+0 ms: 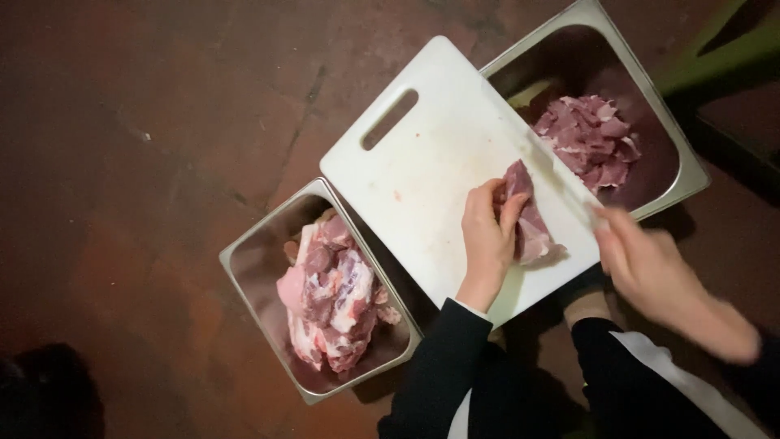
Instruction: Cutting raw meat into smaller pieces on a cutting board using a cleaver
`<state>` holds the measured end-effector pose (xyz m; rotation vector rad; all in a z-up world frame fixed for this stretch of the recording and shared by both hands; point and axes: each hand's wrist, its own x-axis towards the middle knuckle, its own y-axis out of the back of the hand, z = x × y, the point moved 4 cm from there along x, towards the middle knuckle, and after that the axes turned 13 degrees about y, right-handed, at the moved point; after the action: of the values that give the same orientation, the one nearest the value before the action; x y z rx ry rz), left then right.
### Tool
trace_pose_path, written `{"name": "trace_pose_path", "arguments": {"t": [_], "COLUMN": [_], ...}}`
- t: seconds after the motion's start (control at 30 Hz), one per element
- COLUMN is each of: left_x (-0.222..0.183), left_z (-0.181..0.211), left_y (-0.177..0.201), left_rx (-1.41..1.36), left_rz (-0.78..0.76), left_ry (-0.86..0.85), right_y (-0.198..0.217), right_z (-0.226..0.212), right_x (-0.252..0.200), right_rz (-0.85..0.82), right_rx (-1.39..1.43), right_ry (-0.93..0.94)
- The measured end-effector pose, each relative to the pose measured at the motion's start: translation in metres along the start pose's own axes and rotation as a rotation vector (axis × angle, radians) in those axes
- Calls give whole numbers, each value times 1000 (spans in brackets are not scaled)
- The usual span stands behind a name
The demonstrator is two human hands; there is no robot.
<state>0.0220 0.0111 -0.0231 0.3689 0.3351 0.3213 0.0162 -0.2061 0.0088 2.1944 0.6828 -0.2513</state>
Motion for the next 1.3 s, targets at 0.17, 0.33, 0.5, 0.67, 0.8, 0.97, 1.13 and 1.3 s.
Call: {"name": "trace_pose_path", "arguments": {"t": [0.17, 0.33, 0.5, 0.67, 0.8, 0.97, 1.13, 1.3], "left_x": [2, -1, 2, 5, 4, 0, 1, 2], "left_z": [4, 9, 8, 2, 6, -2, -2, 6], "left_y": [0, -1, -1, -4, -1, -5, -4, 7], "left_rx": [11, -23, -38, -9, -47, -56, -49, -56], "left_rz": [-4, -8, -14, 32, -9, 3, -18, 39], "left_ry": [20, 91, 80, 90, 51, 36, 98, 41], "right_y": [-16, -24, -13, -18, -25, -20, -24, -11], "right_z": [14, 10, -51, -29, 38, 5, -49, -11], "right_x": [-52, -37, 32, 29, -42, -29, 50, 35], "right_rz": [-70, -150, -182, -121, -122, -228, -187, -44], "right_rx": [18, -137, 60, -29, -122, -178, -220, -79], "right_ry": [-67, -97, 51, 79, -12, -117, 120, 184]}}
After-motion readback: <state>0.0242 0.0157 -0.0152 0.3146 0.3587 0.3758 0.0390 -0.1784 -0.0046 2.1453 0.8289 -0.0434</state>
